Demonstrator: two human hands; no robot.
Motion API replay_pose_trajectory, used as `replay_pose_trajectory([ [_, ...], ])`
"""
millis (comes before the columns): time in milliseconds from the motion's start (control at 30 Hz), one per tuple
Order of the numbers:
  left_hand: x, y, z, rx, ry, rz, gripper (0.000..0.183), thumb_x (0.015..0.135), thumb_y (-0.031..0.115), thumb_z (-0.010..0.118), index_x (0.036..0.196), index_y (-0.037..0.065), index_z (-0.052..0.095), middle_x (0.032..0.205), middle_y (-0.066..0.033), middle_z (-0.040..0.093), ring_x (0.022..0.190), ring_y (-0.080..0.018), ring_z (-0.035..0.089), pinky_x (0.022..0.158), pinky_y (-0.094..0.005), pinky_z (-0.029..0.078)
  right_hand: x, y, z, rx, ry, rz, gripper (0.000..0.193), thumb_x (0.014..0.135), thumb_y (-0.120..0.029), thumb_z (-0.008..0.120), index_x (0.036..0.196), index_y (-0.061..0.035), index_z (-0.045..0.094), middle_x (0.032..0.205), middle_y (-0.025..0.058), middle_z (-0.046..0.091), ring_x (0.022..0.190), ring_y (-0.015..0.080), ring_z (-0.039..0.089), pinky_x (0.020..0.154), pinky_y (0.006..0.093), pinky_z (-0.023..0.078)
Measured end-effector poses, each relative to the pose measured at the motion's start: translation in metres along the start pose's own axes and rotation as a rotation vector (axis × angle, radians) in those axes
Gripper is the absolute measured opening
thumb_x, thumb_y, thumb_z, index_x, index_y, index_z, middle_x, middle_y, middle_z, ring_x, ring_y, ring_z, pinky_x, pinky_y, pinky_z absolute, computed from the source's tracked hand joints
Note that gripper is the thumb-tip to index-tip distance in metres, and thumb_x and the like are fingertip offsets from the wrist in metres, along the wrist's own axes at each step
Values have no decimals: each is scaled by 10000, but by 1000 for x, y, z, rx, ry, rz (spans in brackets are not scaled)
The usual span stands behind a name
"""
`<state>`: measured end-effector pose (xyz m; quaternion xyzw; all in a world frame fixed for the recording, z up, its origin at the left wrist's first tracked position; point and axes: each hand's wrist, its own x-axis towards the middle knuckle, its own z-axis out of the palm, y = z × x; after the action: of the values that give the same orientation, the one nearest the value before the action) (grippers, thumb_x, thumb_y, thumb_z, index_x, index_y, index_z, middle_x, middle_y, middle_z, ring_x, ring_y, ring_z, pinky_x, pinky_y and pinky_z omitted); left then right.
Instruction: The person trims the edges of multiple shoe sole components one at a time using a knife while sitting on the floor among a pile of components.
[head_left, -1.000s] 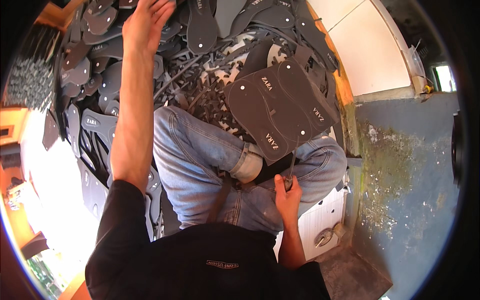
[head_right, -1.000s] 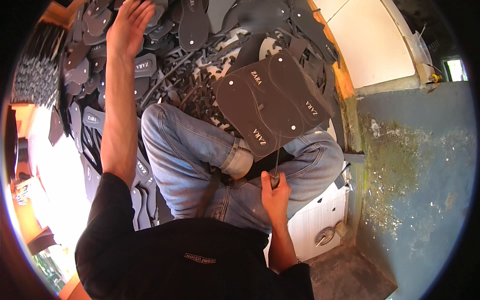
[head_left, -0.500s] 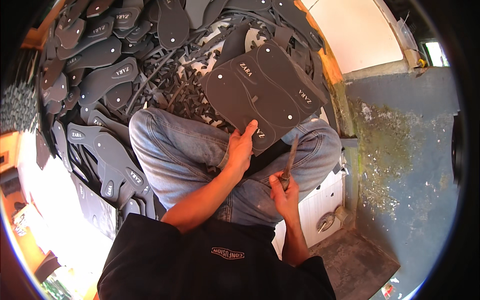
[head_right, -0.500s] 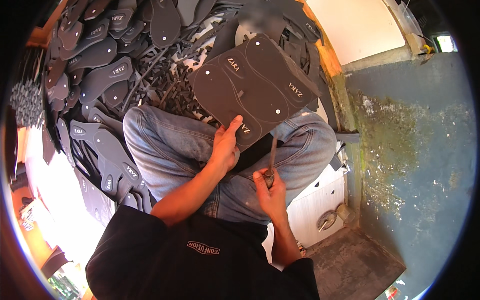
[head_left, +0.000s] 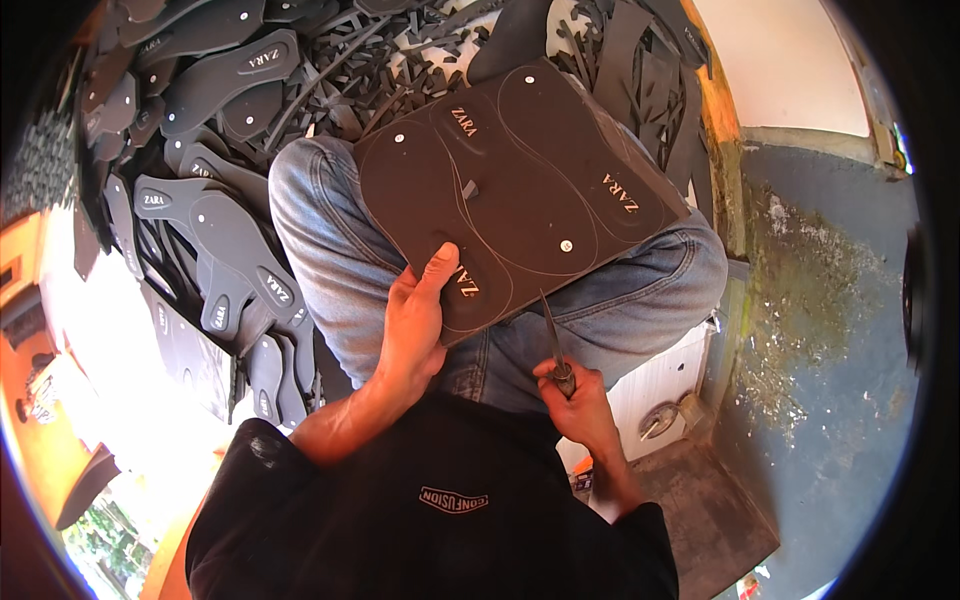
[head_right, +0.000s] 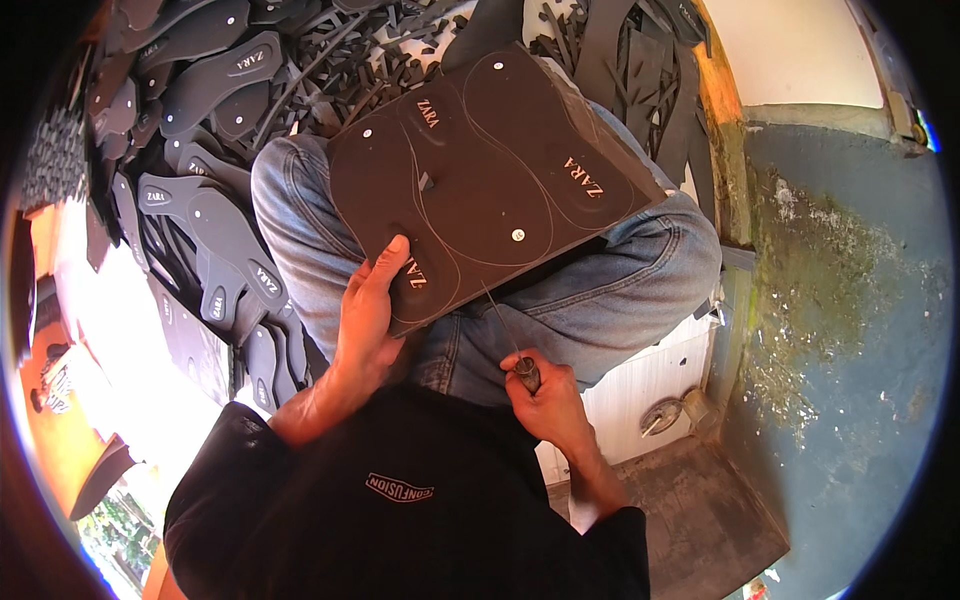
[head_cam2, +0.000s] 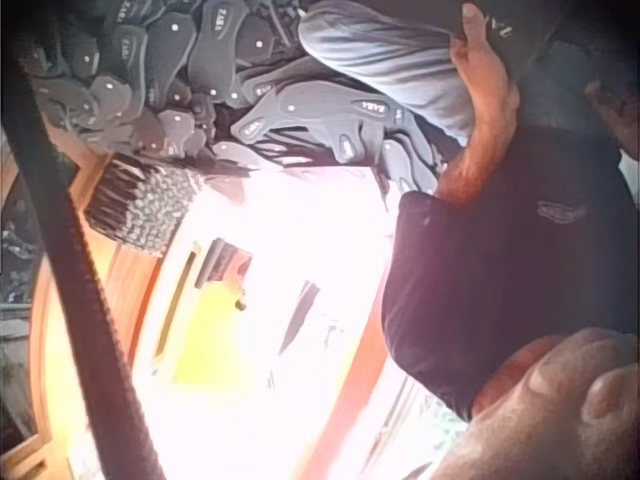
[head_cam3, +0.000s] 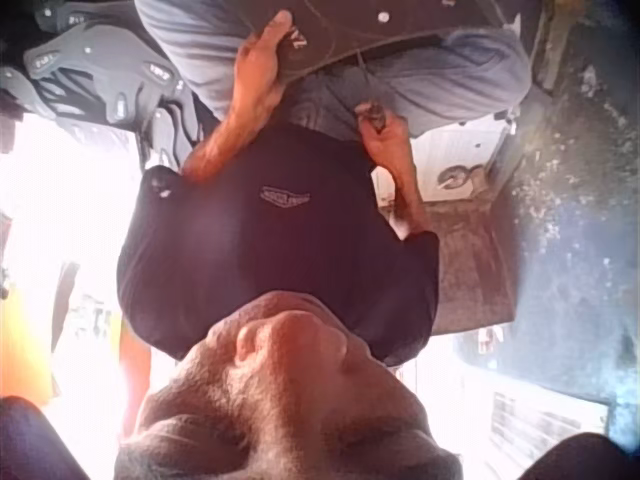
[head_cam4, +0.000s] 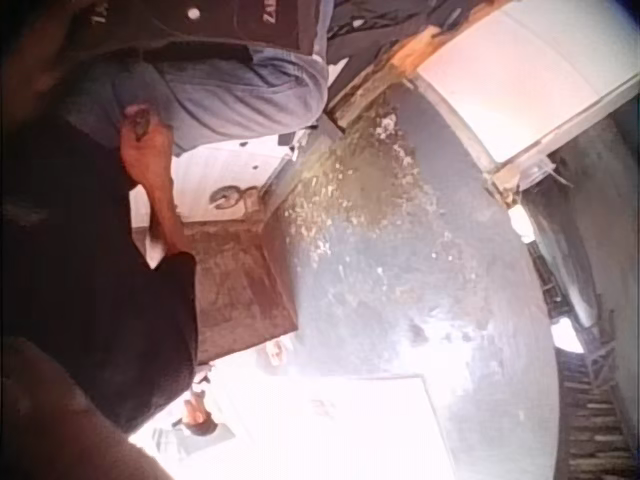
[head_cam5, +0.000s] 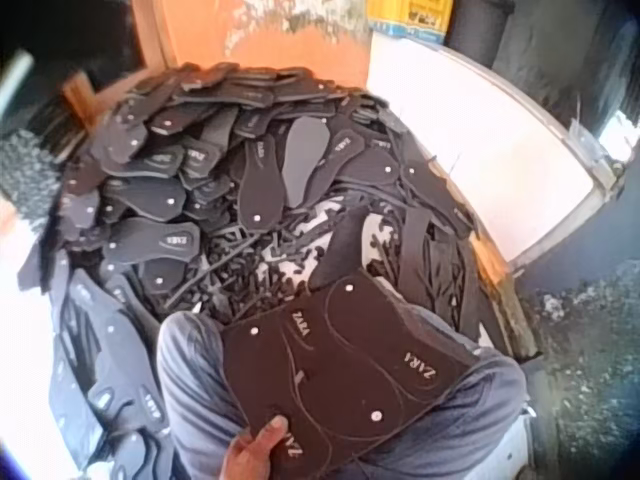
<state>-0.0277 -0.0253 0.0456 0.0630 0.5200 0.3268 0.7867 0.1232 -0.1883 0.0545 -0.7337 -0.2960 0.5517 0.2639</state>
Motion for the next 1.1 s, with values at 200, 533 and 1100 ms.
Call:
replay_pose_trajectory([
  [200,1,0,-2,-26,-13,-13,284,902,215,588,1117,33,558,1013,-79,632,870,-160,637,753,-284,541,2,7,0,-37,8,30,87,787,-70,590,861,-37,622,507,74,495,453,115,468,467,283,383],
  [533,1,1,-10,178,35,-37,266,875,285,621,960,37,573,714,-62,624,491,-138,598,330,-239,446,21,-2,0,-163,-19,11,51,776,-60,558,768,-30,598,624,173,590,592,347,604,537,379,452],
  [1100,3,7,-16,242,37,-71,260,872,244,629,938,-3,578,713,-66,623,478,-113,590,320,-217,451,60,-26,7,-354,-69,-29,83,779,-55,561,732,10,585,595,142,574,538,231,578,546,328,438],
])
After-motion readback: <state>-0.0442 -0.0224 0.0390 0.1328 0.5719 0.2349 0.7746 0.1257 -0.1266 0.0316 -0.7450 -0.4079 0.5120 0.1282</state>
